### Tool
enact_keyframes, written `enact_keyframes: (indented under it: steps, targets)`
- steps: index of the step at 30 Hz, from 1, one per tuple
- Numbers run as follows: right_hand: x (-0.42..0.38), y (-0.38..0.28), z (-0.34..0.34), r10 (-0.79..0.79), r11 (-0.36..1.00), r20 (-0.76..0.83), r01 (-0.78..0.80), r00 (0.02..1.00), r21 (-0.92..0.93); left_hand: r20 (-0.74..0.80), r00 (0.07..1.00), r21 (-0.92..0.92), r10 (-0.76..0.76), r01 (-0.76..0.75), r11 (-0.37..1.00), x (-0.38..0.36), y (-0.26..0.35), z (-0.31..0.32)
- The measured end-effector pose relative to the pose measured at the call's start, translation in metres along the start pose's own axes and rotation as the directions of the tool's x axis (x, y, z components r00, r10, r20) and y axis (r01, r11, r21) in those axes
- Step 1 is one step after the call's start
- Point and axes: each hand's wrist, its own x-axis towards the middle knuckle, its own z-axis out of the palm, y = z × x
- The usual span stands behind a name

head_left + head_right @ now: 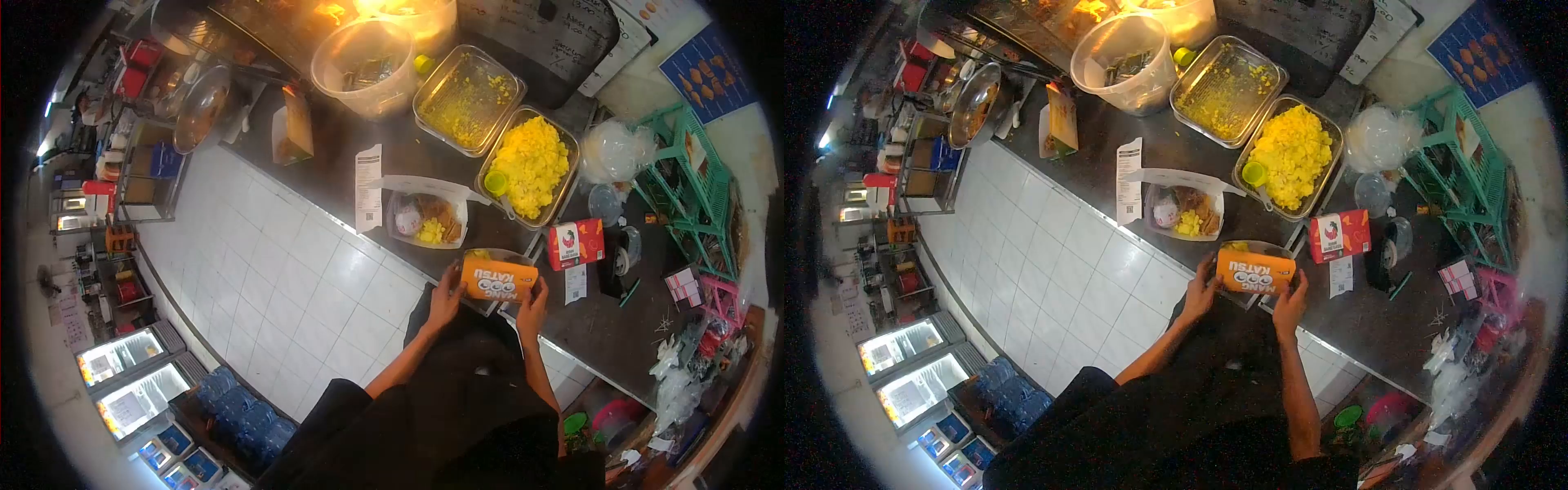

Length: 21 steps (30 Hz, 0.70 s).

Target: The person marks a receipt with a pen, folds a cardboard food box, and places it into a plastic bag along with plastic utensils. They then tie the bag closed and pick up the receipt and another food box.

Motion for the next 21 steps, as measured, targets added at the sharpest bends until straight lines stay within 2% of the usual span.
enact_keyframes:
  steps: [1, 2, 4, 5, 6, 7, 8, 9, 10, 11, 13, 16, 17, 19, 20, 21]
  targets:
    - [-0.001, 0.005, 0.000, 0.012, 0.999, -0.025, -0.013, 1.000, -0.047, -0.049, 0.998, -0.008, -0.044, 0.044, 0.999, -0.001, -0.001, 0.002]
    - [0.000, 0.011, -0.002, 0.096, 0.993, 0.061, -0.092, 0.993, -0.078, -0.092, 0.992, -0.020, -0.089, 0.087, 0.996, -0.001, -0.003, 0.007]
    - [0.005, 0.005, -0.007, 0.286, 0.952, 0.192, -0.256, 0.939, -0.166, -0.069, 0.975, 0.150, -0.211, 0.219, 0.964, 0.002, -0.006, 0.002]
    - [0.000, 0.002, -0.001, 0.148, 0.986, 0.110, -0.155, 0.983, 0.057, -0.005, 0.979, 0.147, -0.206, 0.205, 0.968, 0.005, -0.010, -0.002]
    - [0.002, 0.018, 0.014, 0.079, 0.958, 0.006, -0.078, 0.997, 0.275, 0.076, 0.977, 0.138, -0.200, 0.188, 0.972, 0.010, -0.014, -0.007]
    - [0.010, 0.034, 0.018, -0.215, 0.968, -0.106, 0.198, 0.971, -0.153, 0.103, 0.971, 0.005, -0.217, 0.218, 0.976, 0.014, -0.014, -0.008]
    - [0.008, 0.009, 0.004, -0.098, 0.990, 0.007, 0.098, 0.995, -0.098, 0.130, 0.963, -0.126, -0.234, 0.250, 0.960, 0.019, -0.013, -0.008]
    - [0.005, -0.017, -0.011, 0.021, 0.998, 0.119, -0.013, 0.993, -0.067, 0.122, 0.979, -0.119, -0.164, 0.179, 0.977, 0.020, -0.010, -0.010]
    - [0.007, -0.005, -0.009, -0.102, 0.989, 0.079, 0.109, 0.992, -0.098, 0.126, 0.987, -0.158, -0.098, 0.118, 0.980, 0.019, -0.001, -0.010]
    - [0.007, -0.006, -0.014, -0.047, 0.997, 0.092, 0.052, 0.995, -0.049, 0.140, 0.984, -0.213, -0.114, 0.142, 0.967, 0.014, 0.007, -0.011]
    - [0.006, -0.011, -0.021, 0.036, 0.996, 0.146, -0.047, 0.989, 0.075, 0.196, 0.981, -0.285, -0.010, 0.067, 0.956, 0.012, 0.004, -0.010]
    - [0.002, -0.016, -0.018, 0.088, 0.996, 0.104, -0.089, 0.991, 0.003, 0.164, 0.979, -0.308, -0.123, 0.169, 0.936, 0.011, 0.019, -0.008]
    - [0.001, -0.023, -0.017, 0.093, 0.996, 0.094, -0.094, 0.991, 0.003, 0.127, 0.991, -0.258, -0.033, 0.066, 0.964, 0.011, 0.002, -0.008]
    - [-0.001, -0.040, -0.019, 0.082, 0.996, 0.067, -0.084, 0.994, 0.028, 0.096, 0.992, -0.144, -0.079, 0.092, 0.985, 0.008, 0.003, -0.010]
    - [0.001, -0.043, -0.020, 0.076, 0.996, 0.050, -0.078, 0.996, 0.037, 0.091, 0.995, -0.070, -0.051, 0.057, 0.996, 0.006, 0.006, -0.010]
    - [0.001, -0.038, -0.017, 0.046, 0.998, 0.037, -0.047, 0.998, 0.028, 0.080, 0.994, -0.070, -0.080, 0.085, 0.994, 0.009, -0.007, -0.011]
